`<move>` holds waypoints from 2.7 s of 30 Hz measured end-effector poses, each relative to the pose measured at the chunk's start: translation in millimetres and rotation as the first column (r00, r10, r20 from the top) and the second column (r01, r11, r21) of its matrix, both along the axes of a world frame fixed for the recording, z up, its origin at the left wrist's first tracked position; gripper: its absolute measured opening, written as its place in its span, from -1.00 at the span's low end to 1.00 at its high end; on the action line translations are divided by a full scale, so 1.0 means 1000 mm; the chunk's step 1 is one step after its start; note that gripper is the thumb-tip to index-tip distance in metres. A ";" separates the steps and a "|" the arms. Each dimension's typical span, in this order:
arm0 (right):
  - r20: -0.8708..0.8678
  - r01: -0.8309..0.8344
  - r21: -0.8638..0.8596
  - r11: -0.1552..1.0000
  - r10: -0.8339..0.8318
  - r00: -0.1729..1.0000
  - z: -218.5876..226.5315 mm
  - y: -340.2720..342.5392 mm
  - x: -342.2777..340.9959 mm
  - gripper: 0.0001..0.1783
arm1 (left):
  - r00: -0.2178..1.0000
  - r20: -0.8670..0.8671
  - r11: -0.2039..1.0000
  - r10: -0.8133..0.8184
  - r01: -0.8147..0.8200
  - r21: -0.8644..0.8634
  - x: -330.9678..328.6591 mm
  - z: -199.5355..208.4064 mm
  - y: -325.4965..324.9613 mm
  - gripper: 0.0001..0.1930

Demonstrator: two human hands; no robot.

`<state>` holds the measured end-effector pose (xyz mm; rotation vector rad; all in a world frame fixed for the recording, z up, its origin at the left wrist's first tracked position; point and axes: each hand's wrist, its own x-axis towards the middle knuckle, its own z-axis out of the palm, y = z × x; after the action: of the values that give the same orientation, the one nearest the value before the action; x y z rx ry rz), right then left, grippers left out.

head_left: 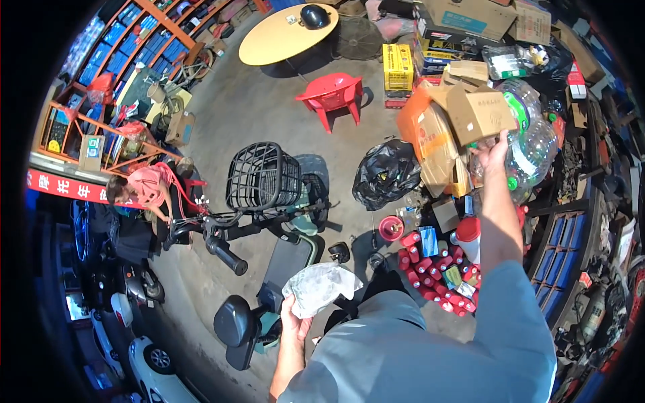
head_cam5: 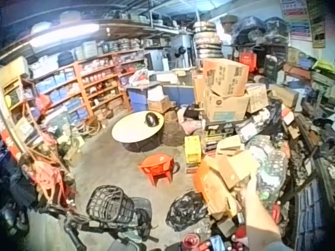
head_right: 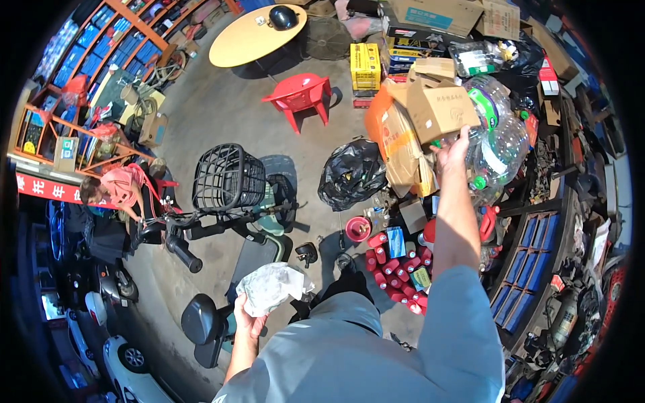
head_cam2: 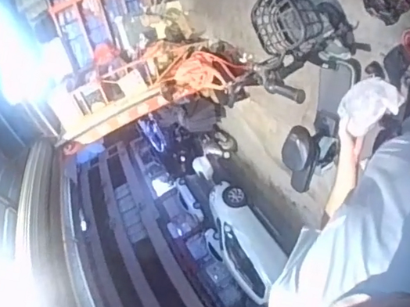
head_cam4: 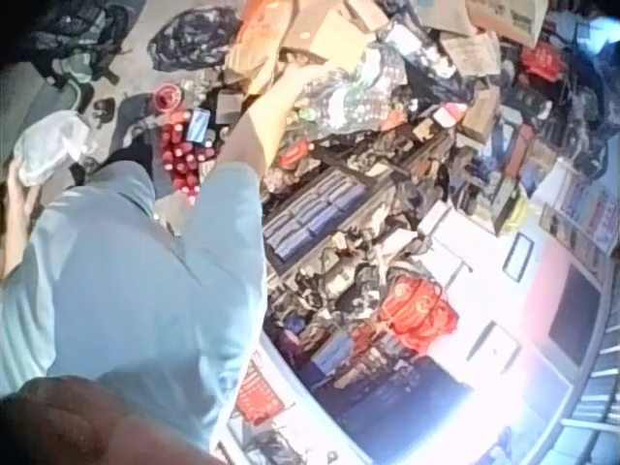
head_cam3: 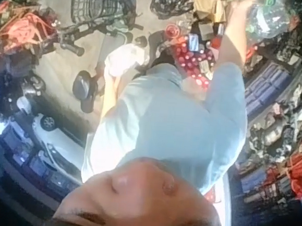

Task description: Unboxing a new headlight assembly and beginning to install its wiring into an electric scooter.

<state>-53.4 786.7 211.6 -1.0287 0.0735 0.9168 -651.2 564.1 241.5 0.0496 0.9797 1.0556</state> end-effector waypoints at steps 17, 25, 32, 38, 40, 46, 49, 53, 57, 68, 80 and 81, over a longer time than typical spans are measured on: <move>-0.185 -0.996 0.058 -0.062 0.980 -0.072 0.022 -0.144 -0.367 -0.41 | 0.976 0.039 0.961 0.212 -0.216 0.171 -0.043 -0.011 -0.036 -0.39; 0.227 -0.983 -0.117 -0.145 0.959 -0.168 0.056 -0.169 -0.451 -0.56 | 0.910 0.287 0.918 0.300 -0.357 0.173 -0.077 0.002 -0.064 -0.35; 0.916 -0.913 -0.344 0.221 0.291 -0.275 0.120 -0.198 -0.518 -0.61 | 0.843 0.394 0.893 0.366 -0.437 0.106 -0.096 -0.005 -0.088 -0.39; 0.912 -0.917 -0.299 0.265 0.362 -0.193 0.113 -0.191 -0.538 -0.92 | 0.843 0.391 0.895 0.370 -0.436 0.092 -0.102 0.011 -0.084 -0.39; 0.817 -0.926 -0.317 0.205 0.555 -0.157 0.115 -0.195 -0.541 -0.94 | 0.850 0.369 0.895 0.376 -0.437 0.095 -0.105 0.011 -0.086 -0.38; 0.643 -0.962 -0.225 0.154 0.765 -0.028 0.112 -0.196 -0.547 -0.95 | 0.810 0.471 0.891 0.350 -0.443 0.100 -0.109 -0.004 -0.092 -0.33; 0.620 -0.976 -0.193 0.097 0.783 -0.045 0.112 -0.195 -0.546 -0.95 | 0.806 0.474 0.892 0.353 -0.443 0.087 -0.111 -0.003 -0.089 -0.32; 0.501 -0.988 -0.145 0.048 0.865 -0.031 0.109 -0.190 -0.545 -0.94 | 0.787 0.530 0.896 0.316 -0.431 0.107 -0.113 -0.003 -0.085 -0.32; 0.479 -0.986 -0.159 -0.056 0.869 -0.127 0.121 -0.186 -0.547 -0.95 | 0.744 0.634 0.912 0.212 -0.384 0.145 -0.119 -0.014 -0.083 -0.31; 0.827 -0.903 -0.428 -0.041 0.384 -0.410 0.139 -0.189 -0.558 -0.84 | 0.738 0.665 0.960 0.116 -0.254 0.114 -0.120 0.000 -0.081 -0.38; 0.372 -0.960 -0.161 -0.230 0.887 -0.275 0.102 -0.201 -0.556 -0.89 | 0.950 -0.041 0.944 0.310 -0.302 0.134 -0.106 -0.047 -0.091 -0.65; 0.301 -0.969 -0.146 -0.197 0.925 -0.233 0.095 -0.200 -0.552 -0.90 | 0.952 -0.038 0.946 0.304 -0.296 0.130 -0.104 -0.038 -0.088 -0.65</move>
<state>-605.0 587.0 306.6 -0.9173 -1.3889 2.2047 -755.6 476.3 203.3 0.0325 0.9924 1.4019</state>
